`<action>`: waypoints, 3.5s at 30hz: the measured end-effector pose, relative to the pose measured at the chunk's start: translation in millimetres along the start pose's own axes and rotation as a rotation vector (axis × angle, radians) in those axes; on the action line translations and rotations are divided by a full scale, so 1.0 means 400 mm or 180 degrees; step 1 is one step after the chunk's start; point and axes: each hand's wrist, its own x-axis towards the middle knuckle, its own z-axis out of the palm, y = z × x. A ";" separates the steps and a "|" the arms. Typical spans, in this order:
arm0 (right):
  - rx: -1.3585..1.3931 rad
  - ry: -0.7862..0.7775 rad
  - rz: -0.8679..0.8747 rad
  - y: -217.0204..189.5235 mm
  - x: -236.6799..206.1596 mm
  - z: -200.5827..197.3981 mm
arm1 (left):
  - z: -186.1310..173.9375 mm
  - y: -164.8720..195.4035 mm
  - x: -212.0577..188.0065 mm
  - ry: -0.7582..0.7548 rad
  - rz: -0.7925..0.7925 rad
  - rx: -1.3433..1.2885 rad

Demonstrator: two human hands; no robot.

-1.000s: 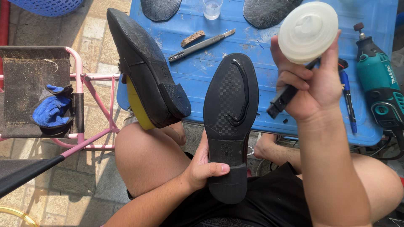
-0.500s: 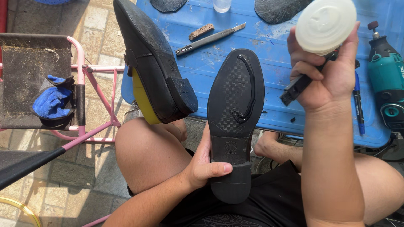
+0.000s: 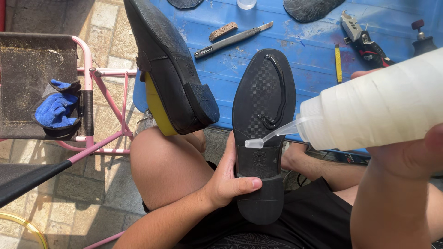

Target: The person applies a liquid substance from a squeeze bottle onto the sole of a black shoe and spreads it with a brush. They repeat this process on different sections of the sole, then wipe the surface with a blue cloth. The person continues applying the liquid and spreading it with the brush on the shoe's sole.

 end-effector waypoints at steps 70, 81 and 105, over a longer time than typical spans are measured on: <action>0.0958 0.0673 0.0707 -0.077 0.071 -0.191 | 0.039 -0.124 0.004 -0.0446 -0.0003 0.0351; 0.0791 0.0757 0.0444 -0.099 0.064 -0.216 | 0.082 -0.168 0.045 -0.0277 -0.0201 0.0251; -0.1088 0.0557 0.0329 -0.073 0.071 -0.083 | 0.065 -0.218 0.095 -0.0353 -0.0293 0.0237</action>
